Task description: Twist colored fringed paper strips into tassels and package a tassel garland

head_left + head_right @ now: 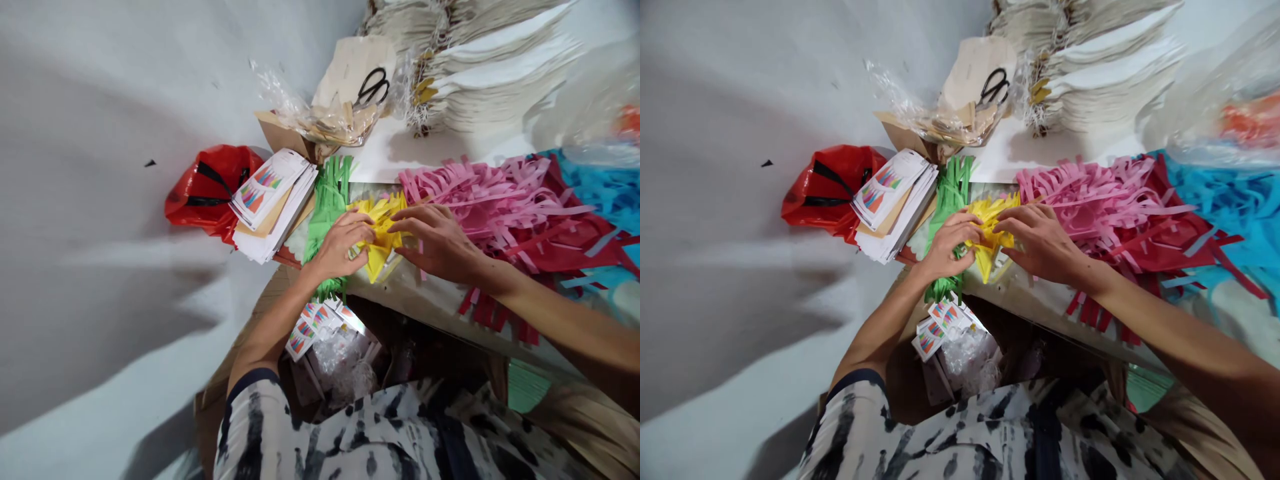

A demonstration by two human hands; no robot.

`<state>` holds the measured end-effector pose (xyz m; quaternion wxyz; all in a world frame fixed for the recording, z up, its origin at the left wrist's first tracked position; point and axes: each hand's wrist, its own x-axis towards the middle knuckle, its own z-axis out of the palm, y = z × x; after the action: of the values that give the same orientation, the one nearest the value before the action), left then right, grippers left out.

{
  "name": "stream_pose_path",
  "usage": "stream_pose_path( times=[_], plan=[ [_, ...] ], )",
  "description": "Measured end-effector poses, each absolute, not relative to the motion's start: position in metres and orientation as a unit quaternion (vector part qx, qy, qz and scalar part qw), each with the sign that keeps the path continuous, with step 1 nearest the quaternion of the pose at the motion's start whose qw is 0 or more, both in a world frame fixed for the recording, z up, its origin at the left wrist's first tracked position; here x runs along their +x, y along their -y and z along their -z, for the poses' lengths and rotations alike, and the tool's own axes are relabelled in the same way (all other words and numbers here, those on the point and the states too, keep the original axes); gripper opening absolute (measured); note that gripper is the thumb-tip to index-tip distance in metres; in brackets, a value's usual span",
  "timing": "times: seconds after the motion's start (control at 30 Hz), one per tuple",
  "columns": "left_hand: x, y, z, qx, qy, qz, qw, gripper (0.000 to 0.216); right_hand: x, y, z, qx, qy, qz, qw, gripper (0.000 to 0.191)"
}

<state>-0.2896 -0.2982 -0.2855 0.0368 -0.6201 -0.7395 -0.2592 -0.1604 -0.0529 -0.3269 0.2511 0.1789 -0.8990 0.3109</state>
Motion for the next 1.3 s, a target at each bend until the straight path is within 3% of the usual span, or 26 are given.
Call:
stream_pose_path(
  times=[0.1, 0.3, 0.4, 0.47, 0.6, 0.7, 0.77, 0.87, 1.0, 1.3],
  plan=[
    [-0.304, 0.284, 0.287, -0.556, 0.750, 0.358, 0.002, 0.007, -0.172, 0.058, 0.320, 0.157, 0.893, -0.373, 0.195, 0.013],
    [-0.326, 0.283, 0.293, -0.355, 0.729, 0.585, 0.030, 0.061, -0.210, 0.060, 0.297, 0.034, 0.759, -0.617, 0.202, 0.030],
    [-0.326, 0.290, 0.294, -0.329, 0.732, 0.595, 0.033, 0.080, -0.227, 0.056, 0.290, -0.001, 0.688, -0.697, 0.201, 0.043],
    [-0.326, 0.291, 0.294, -0.305, 0.752, 0.583, 0.034, 0.080, -0.235, 0.055, 0.289, -0.010, 0.665, -0.719, 0.200, 0.049],
    [-0.333, 0.283, 0.291, -0.286, 0.737, 0.612, 0.020, 0.066, -0.241, 0.053, 0.290, -0.040, 0.693, -0.694, 0.192, 0.054],
    [-0.346, 0.276, 0.285, -0.305, 0.705, 0.639, -0.038, 0.067, -0.242, 0.048, 0.286, -0.036, 0.740, -0.634, 0.222, 0.061],
    [-0.354, 0.273, 0.283, -0.313, 0.711, 0.628, -0.046, 0.071, -0.243, 0.043, 0.281, -0.015, 0.782, -0.565, 0.262, 0.053],
    [-0.359, 0.270, 0.285, -0.287, 0.744, 0.602, 0.034, 0.079, -0.245, 0.037, 0.274, -0.019, 0.822, -0.501, 0.270, 0.037],
    [-0.346, 0.269, 0.291, -0.217, 0.735, 0.635, 0.093, 0.077, -0.245, 0.037, 0.276, -0.055, 0.808, -0.518, 0.275, 0.030],
    [-0.313, 0.279, 0.299, -0.185, 0.731, 0.655, 0.052, 0.061, -0.225, 0.053, 0.285, -0.074, 0.778, -0.557, 0.281, 0.024]
  ],
)
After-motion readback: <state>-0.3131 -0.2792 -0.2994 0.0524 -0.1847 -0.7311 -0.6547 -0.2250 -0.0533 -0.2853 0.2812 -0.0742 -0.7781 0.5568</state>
